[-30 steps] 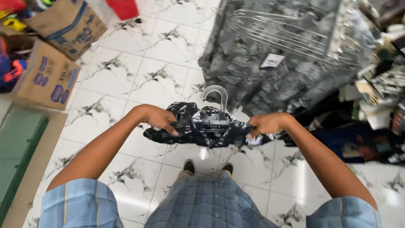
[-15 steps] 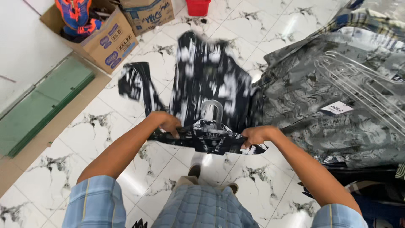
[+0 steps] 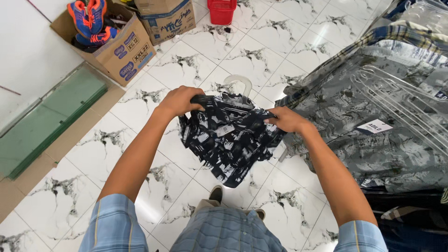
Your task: The person buttons the top buttons of several shirts while they are on hangers and places them onto a clothes rack.
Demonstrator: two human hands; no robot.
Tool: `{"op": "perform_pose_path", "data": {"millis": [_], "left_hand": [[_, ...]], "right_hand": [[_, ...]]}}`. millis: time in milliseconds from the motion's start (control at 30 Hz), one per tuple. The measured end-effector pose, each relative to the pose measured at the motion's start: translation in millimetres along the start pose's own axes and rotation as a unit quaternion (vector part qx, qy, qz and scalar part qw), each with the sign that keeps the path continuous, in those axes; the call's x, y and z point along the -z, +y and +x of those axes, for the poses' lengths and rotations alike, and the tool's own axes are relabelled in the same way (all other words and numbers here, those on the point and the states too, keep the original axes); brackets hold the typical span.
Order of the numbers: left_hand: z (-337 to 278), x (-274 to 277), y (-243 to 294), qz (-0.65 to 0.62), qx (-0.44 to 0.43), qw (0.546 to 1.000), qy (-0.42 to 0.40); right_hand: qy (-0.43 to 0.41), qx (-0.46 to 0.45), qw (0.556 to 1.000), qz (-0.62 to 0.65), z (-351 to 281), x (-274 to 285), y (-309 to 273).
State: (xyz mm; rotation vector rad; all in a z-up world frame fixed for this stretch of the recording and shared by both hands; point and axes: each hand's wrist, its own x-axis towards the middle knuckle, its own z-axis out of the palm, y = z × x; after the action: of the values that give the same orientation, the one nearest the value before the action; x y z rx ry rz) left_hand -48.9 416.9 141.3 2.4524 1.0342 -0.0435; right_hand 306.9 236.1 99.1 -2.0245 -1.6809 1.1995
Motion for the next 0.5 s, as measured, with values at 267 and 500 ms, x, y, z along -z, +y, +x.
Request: {"op": "perform_pose_path", "data": {"millis": [267,500], "left_hand": [[26,-14,10,0.010,-0.057,0.998,0.020],[72,-30,7,0.190,-0.068,0.977,0.062]], "right_hand": [[0.066,-0.021,0.998,0.008,4,-4,45],[0.110,-0.105,0.988,0.029,-66,-10,25]]}}
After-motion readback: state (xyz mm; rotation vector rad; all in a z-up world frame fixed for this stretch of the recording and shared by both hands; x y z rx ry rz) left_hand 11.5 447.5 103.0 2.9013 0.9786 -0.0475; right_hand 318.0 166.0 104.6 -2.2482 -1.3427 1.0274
